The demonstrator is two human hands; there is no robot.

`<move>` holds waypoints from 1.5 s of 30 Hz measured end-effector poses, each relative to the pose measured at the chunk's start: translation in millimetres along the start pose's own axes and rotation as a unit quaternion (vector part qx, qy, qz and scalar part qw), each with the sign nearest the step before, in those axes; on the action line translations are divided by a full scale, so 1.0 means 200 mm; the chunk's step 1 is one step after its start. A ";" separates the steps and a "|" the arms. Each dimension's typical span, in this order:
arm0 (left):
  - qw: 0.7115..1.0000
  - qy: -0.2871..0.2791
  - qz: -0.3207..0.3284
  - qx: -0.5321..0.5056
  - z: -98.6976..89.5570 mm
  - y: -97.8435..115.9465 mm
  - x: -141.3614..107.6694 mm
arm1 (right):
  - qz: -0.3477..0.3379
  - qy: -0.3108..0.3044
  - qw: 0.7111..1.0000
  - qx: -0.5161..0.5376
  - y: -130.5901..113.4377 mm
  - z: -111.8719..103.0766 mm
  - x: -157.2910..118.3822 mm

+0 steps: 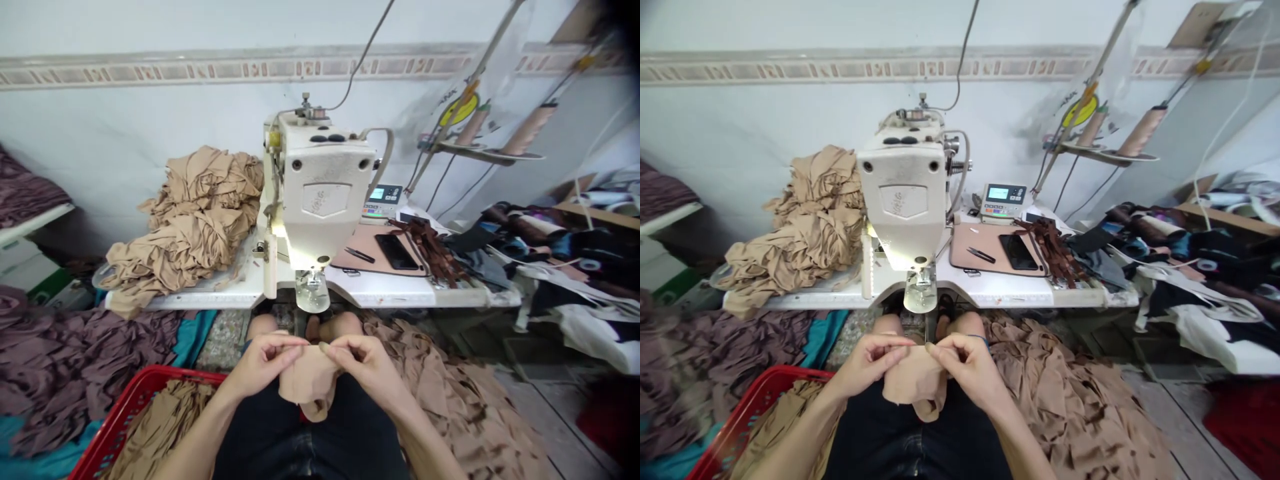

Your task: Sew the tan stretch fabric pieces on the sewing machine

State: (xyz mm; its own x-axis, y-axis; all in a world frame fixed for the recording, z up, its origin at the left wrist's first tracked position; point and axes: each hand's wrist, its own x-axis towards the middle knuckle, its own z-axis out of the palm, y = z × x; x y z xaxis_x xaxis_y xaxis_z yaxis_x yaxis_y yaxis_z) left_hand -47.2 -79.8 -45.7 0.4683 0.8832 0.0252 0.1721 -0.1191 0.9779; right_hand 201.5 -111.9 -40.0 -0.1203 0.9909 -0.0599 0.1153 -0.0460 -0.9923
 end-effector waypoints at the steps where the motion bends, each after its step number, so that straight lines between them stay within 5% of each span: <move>1: 0.999 0.007 0.024 0.041 -0.01 0.01 0.01 | -0.026 0.016 0.999 -0.030 -0.02 0.00 0.00; 5: 0.985 0.031 0.099 0.137 -0.04 0.06 0.03 | -0.153 0.077 0.971 -0.164 -0.12 0.00 -0.02; 11: 0.990 0.079 0.090 0.070 -0.02 0.09 0.07 | -0.218 0.135 0.950 -0.180 -0.21 0.01 0.00; 23: 0.989 0.145 0.012 -0.007 -0.03 0.18 0.22 | -0.076 0.184 0.980 -0.002 -0.18 -0.04 0.19; 32: 0.974 0.225 0.035 0.009 -0.04 0.24 0.34 | -0.072 0.195 0.977 0.037 -0.16 -0.08 0.28; 45: 0.973 0.197 0.057 -0.103 -0.01 0.13 0.49 | -0.079 0.211 0.974 0.029 -0.12 -0.11 0.33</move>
State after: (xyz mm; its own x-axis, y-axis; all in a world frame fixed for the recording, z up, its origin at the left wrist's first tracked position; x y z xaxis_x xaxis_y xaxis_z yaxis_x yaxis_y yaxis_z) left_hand 1.3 4.1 -18.2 0.0989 0.9798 0.1741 -0.0588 -0.1689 0.9839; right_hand 213.4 -42.0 -18.0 0.2856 0.9492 0.1323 0.0700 0.1170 -0.9907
